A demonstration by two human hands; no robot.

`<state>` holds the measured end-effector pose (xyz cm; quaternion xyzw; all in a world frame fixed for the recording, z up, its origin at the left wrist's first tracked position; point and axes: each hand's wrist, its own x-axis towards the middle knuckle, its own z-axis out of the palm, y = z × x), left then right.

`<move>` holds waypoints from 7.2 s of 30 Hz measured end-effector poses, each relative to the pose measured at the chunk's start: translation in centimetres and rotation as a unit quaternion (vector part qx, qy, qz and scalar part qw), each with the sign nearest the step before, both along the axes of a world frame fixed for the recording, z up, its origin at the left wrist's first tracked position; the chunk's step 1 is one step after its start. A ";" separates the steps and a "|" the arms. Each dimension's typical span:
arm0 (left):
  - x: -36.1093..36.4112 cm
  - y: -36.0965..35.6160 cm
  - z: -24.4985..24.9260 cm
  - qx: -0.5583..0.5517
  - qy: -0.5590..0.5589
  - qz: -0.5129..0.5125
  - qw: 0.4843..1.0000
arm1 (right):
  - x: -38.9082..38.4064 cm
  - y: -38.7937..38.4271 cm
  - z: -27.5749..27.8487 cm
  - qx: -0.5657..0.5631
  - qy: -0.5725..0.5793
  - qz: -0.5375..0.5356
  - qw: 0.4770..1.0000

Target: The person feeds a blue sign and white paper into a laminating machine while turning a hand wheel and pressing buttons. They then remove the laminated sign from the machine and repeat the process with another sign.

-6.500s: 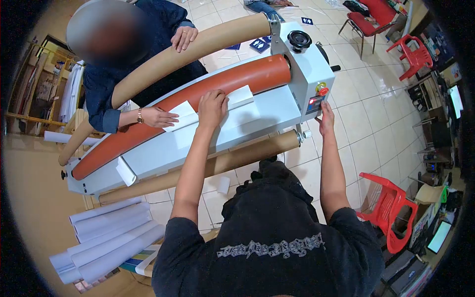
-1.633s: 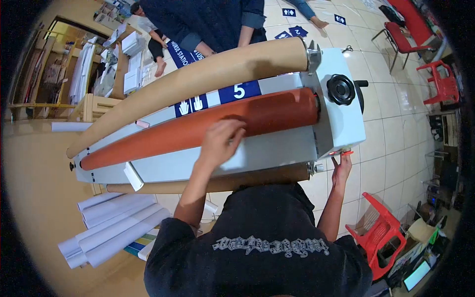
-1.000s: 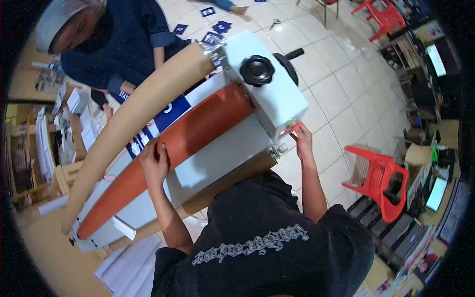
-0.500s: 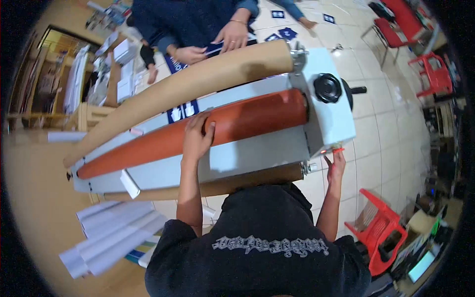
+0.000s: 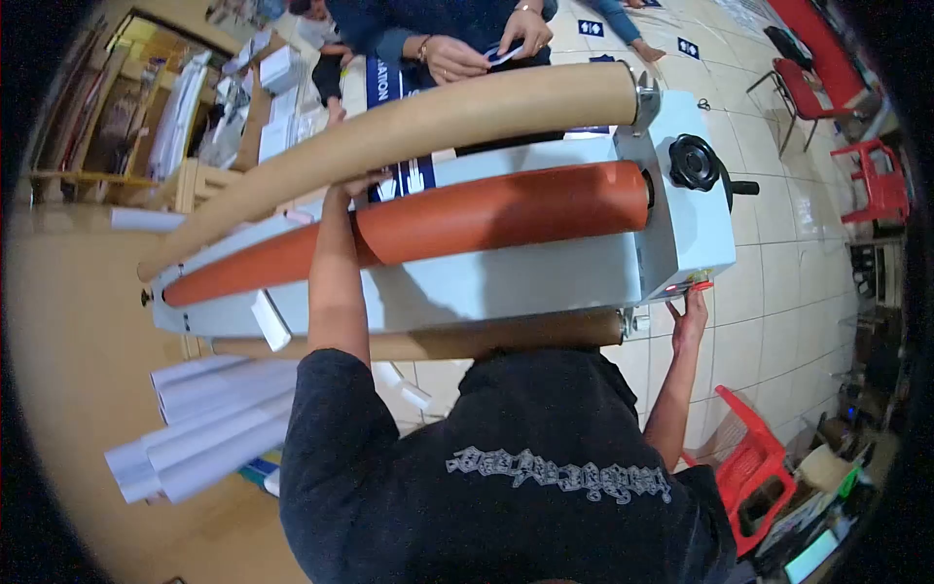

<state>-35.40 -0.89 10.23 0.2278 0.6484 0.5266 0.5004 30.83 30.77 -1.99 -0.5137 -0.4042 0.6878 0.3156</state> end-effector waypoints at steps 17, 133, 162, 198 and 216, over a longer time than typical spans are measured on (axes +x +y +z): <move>3.6 -6.9 0.6 0.202 -0.122 0.566 0.790 | -0.8 -0.8 0.5 0.036 -0.022 0.007 0.999; -2.3 -6.0 0.5 -0.293 0.357 -0.047 0.886 | -19.7 -13.3 18.5 0.125 -0.007 0.524 0.843; 31.6 -17.6 0.5 -0.038 0.412 0.315 0.854 | -32.4 -8.8 31.7 0.394 0.102 0.400 0.821; 36.6 -26.4 -5.5 -0.086 0.316 0.043 0.944 | -14.9 -19.6 21.5 0.062 -0.004 0.567 0.822; 41.1 9.0 7.3 0.143 0.379 0.134 0.905 | 20.5 -0.7 9.2 0.082 -0.075 -0.203 0.973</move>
